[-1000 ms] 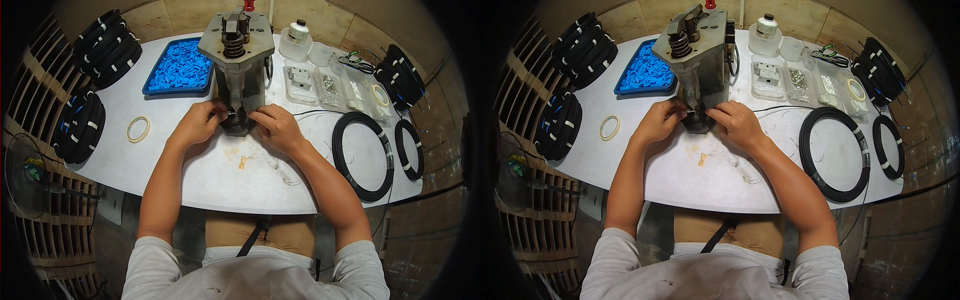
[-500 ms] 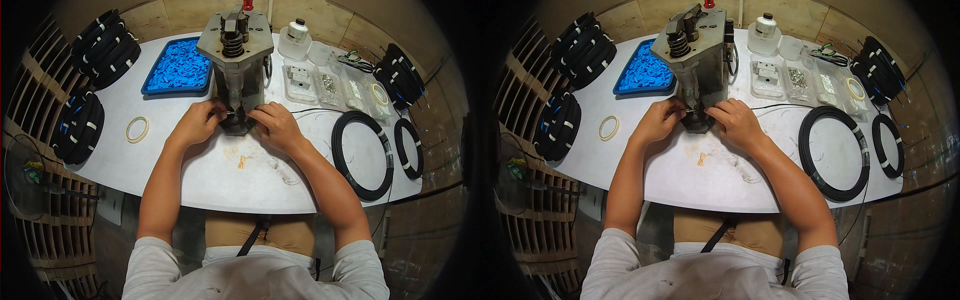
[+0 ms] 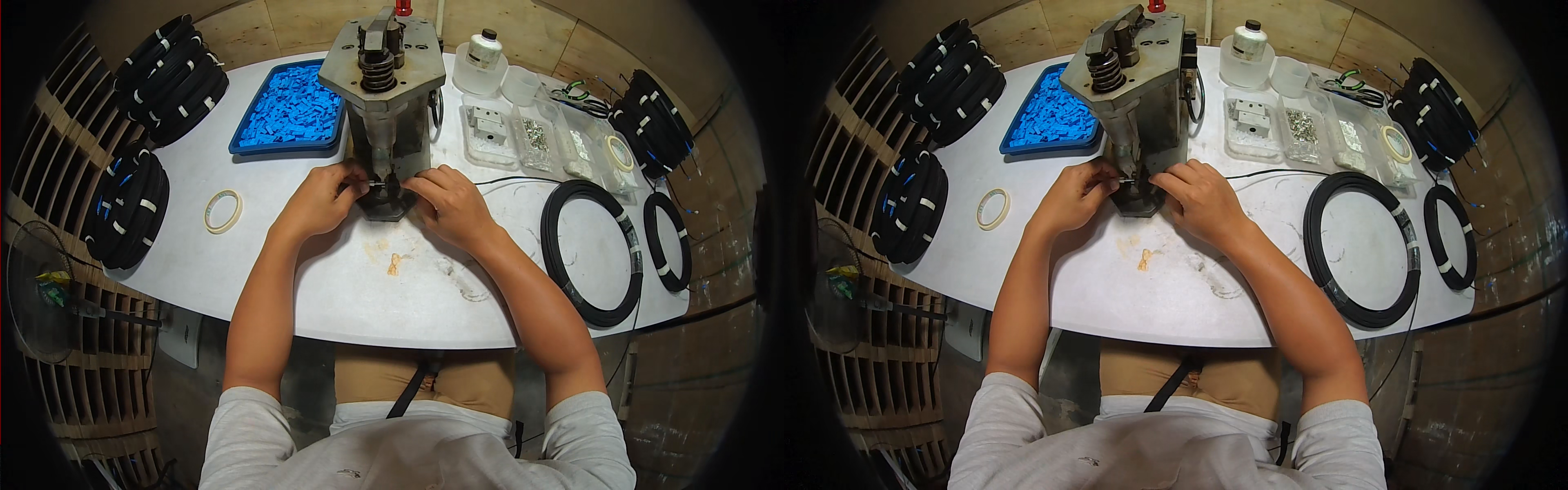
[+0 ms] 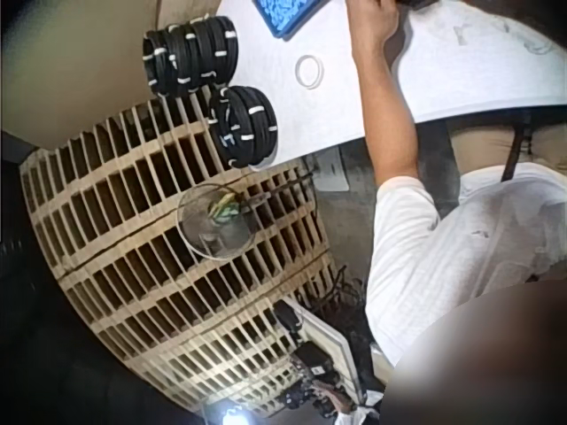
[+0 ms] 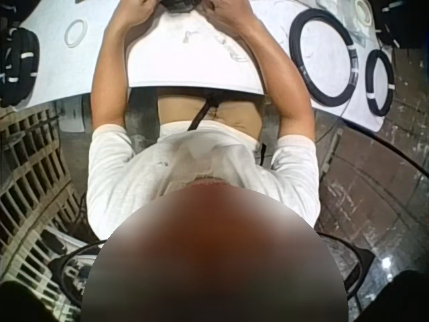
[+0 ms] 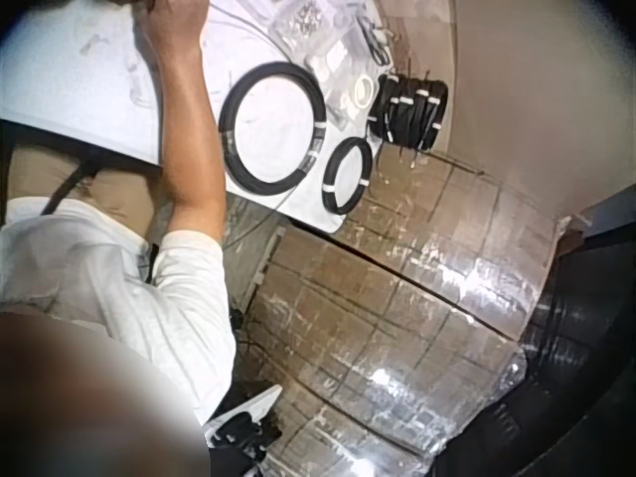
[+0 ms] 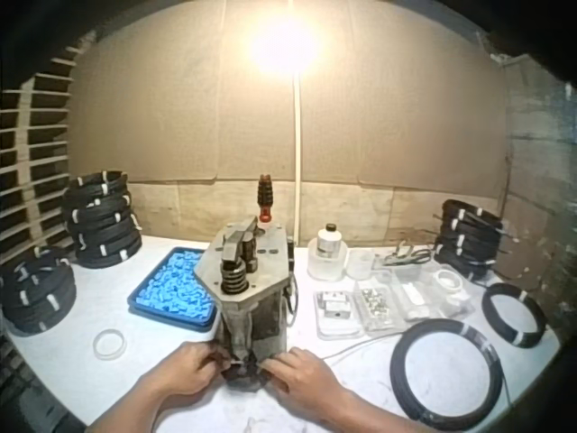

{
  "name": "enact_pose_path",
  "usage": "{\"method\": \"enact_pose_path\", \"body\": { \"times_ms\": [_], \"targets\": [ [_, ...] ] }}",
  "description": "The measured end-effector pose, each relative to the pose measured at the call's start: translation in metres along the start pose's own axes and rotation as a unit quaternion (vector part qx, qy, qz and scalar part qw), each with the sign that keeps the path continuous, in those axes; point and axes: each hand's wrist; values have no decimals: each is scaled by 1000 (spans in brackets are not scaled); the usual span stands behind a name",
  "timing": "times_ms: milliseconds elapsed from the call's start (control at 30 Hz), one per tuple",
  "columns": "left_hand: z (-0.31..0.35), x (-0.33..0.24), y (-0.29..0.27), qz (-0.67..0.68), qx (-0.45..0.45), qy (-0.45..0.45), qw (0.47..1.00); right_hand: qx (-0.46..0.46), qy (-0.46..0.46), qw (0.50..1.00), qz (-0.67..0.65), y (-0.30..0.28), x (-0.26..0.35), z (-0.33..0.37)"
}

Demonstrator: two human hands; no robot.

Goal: Use a specialized industrial machine to strip and crimp electrical wires for assembly.

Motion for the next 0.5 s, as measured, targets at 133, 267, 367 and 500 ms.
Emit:
{"method": "enact_pose_path", "body": {
  "times_ms": [133,267,367,500],
  "targets": [
    [0,0,0,-4,0,6,1000,-3,-14,1000,-11,1,-5,1],
    [-1,0,0,-7,-3,7,1000,-12,-18,1000,-9,2,-6,2],
    [0,-1,0,-8,-3,9,1000,4,-14,1000,-3,1,-5,3],
    [-1,-1,1,-12,-2,7,1000,-10,-20,1000,1,0,-4,1]
  ]
}}
Point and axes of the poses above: each hand's wrist, its own z-axis away from the middle knuckle, its own y-axis out of the palm, x = y × z, and after that the axes turned 3 degrees about y, right-handed
